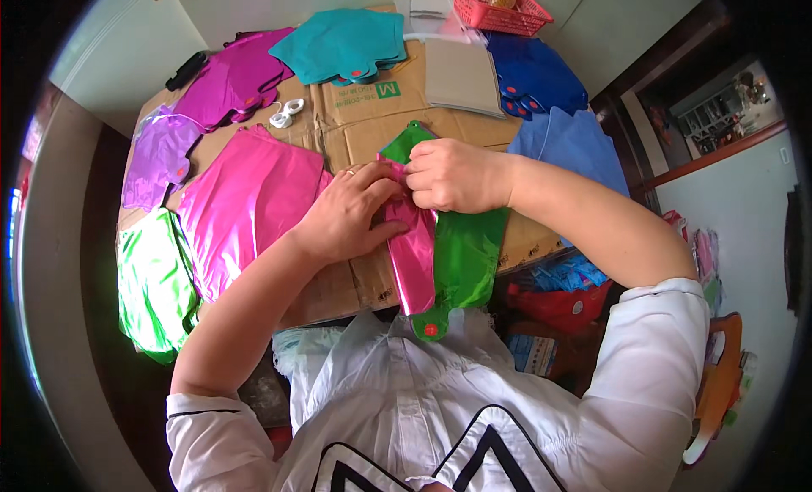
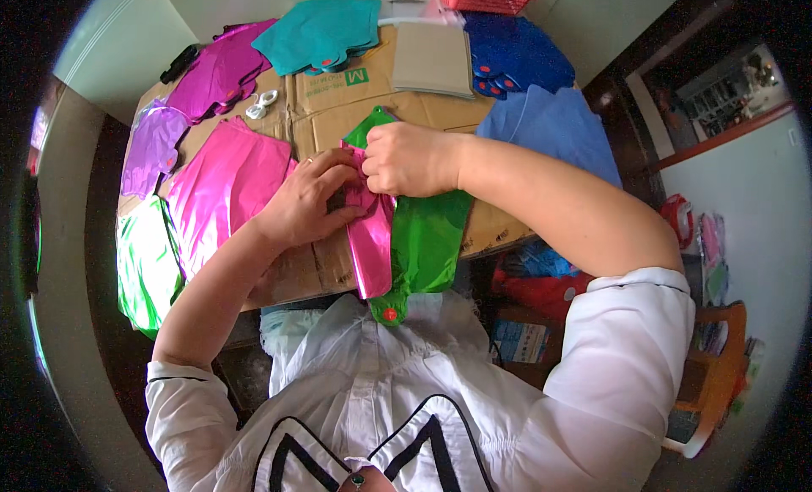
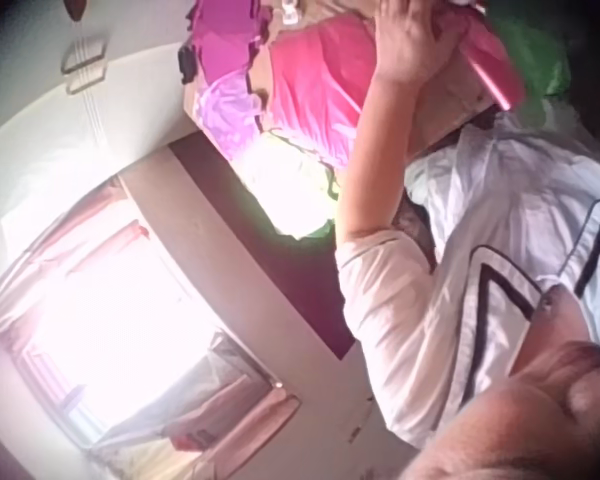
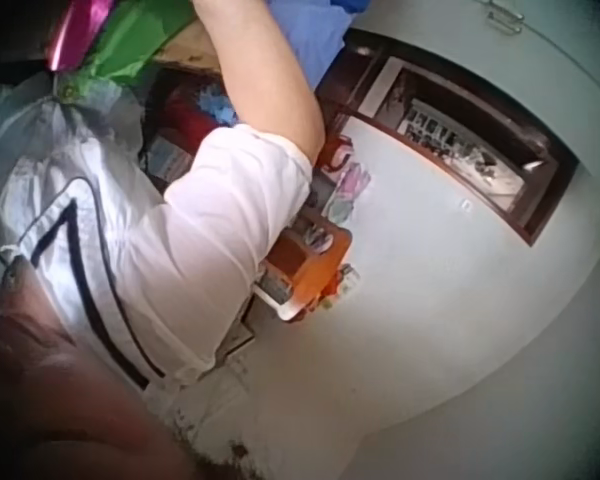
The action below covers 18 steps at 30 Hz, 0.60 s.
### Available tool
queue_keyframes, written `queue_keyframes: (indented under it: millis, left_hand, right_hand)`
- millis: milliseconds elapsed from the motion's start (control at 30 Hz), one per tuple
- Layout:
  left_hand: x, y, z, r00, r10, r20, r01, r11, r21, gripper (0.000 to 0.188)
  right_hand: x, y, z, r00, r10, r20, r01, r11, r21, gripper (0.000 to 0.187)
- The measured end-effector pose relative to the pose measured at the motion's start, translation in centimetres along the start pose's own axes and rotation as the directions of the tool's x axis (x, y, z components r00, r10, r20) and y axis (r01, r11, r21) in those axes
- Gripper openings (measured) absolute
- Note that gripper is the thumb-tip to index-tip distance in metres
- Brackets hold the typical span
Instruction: Folding and packaging colored plastic sheets into individual bags.
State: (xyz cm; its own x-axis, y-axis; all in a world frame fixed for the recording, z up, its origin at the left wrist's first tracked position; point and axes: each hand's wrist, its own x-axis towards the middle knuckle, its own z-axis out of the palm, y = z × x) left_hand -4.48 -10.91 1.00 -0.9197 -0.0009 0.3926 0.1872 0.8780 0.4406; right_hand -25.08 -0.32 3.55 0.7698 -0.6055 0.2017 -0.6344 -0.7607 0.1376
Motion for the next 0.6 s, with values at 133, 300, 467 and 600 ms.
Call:
queue_keyframes:
  millis: [133, 300, 467, 600]
  left_hand:
    - [-0.7, 0.4, 0.2, 0.998, -0.026, 0.056, 0.021, 0.996, 0.083, 0.076]
    - [-1.1, 0.9, -0.3, 0.996, -0.026, 0.087, 0.018, 0.996, 0.089, 0.099]
    - [-0.2, 1.1, -0.1, 0.997, 0.02, 0.073, -0.03, 0.99, 0.139, 0.101]
    - [-0.7, 1.1, -0.2, 0.983, -0.069, 0.168, 0.032, 0.976, 0.215, 0.11]
  right_hand:
    - [-1.3, -1.9, -1.4, 0.967, 0.255, 0.001, -0.255, 0.967, -0.017, 0.013]
    - [-4.6, -12.1, -8.9, 0.202, 0.889, 0.41, -0.979, 0.177, 0.097, 0.04]
    - [-7.2, -21.1, -1.9, 0.009, 0.665, 0.747, -0.347, -0.699, 0.626, 0.047]
    - [-2.8, -18.0, -3.5, 0.0, 0.732, 0.681, -0.008, -0.681, 0.732, 0.03]
